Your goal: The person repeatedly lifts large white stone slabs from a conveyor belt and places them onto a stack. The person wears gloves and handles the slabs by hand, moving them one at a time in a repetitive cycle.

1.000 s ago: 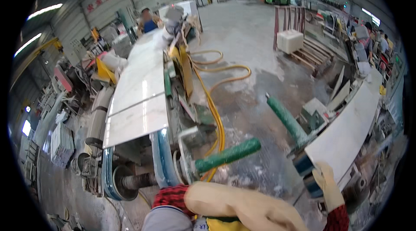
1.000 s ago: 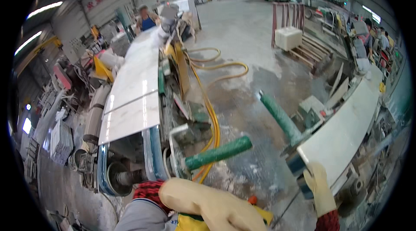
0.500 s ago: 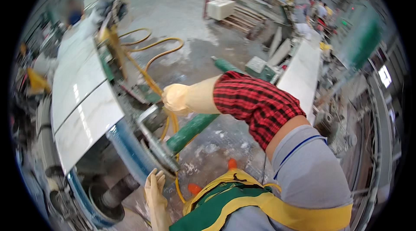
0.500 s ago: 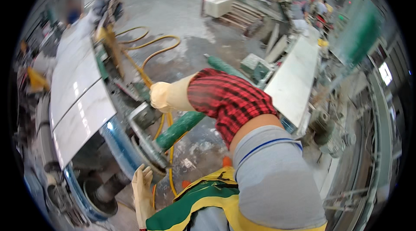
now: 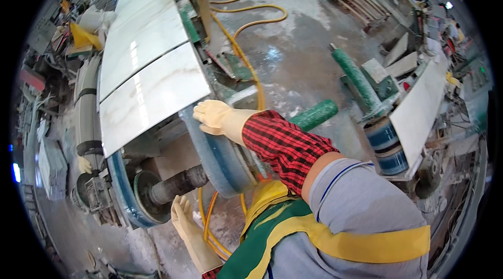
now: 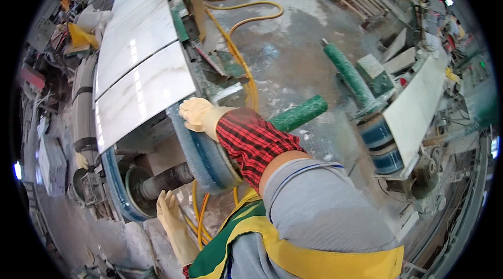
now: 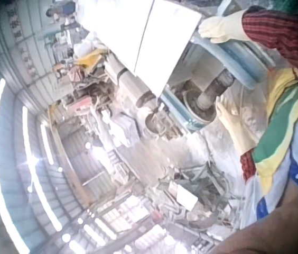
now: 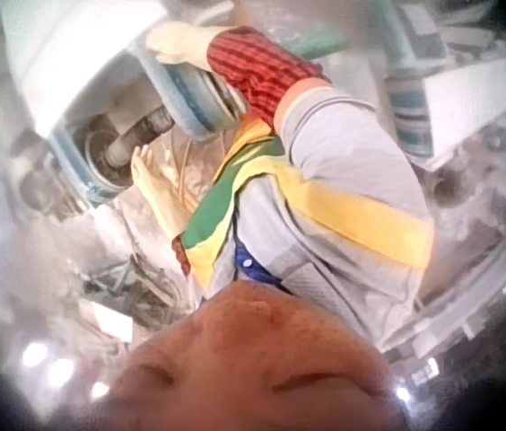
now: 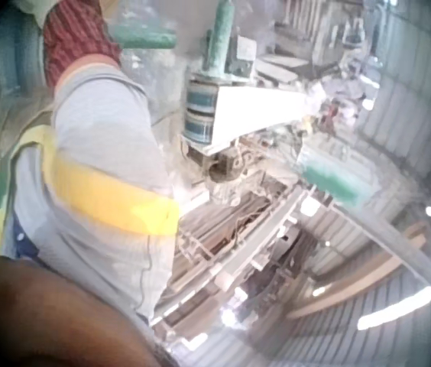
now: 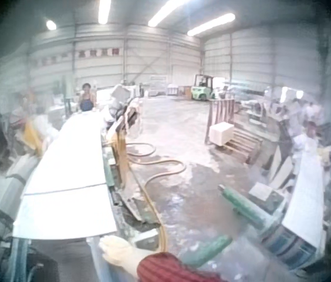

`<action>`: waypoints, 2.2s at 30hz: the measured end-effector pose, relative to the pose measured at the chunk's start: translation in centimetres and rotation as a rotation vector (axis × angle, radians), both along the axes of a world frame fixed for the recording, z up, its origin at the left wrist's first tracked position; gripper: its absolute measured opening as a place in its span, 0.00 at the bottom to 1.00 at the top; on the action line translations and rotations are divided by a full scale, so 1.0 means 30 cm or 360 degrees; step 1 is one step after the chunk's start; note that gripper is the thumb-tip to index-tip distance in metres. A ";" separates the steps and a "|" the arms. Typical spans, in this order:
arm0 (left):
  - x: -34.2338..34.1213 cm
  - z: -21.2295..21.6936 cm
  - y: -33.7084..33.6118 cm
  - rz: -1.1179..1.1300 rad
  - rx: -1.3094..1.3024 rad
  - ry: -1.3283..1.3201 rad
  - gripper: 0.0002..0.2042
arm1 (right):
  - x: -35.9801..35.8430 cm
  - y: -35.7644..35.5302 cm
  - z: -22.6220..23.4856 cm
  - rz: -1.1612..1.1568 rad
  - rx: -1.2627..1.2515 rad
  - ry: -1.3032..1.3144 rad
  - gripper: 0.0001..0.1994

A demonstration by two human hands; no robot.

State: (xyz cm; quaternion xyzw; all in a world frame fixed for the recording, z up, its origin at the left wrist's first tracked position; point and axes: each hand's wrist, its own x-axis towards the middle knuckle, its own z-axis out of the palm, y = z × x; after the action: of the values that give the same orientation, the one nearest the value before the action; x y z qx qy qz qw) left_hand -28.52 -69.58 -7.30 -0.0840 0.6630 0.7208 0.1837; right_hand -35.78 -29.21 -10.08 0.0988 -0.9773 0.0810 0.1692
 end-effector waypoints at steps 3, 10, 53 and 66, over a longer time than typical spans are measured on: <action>0.003 0.045 0.005 0.0108 -0.0081 -0.0075 0.24 | 0.039 -0.029 -0.007 0.0036 -0.0054 0.0222 0.16; -0.114 0.025 -0.080 0.0132 -0.0294 0.0141 0.24 | 0.062 -0.029 0.035 0.0059 -0.0042 0.0253 0.15; -1.195 -0.099 -0.282 -0.0631 -0.1822 0.1713 0.29 | -0.152 -0.227 0.039 -0.0813 -0.0123 0.0325 0.25; -1.183 -0.112 -0.286 -0.0547 -0.1832 0.1768 0.28 | -0.143 -0.224 0.026 -0.0785 -0.0166 0.0303 0.25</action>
State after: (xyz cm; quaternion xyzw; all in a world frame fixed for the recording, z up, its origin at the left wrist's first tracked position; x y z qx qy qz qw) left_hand -64.00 -78.16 -10.67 0.3069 0.9273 0.1657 -0.1356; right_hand -40.08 -35.95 -9.30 -0.1440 -0.9460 0.0778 0.2798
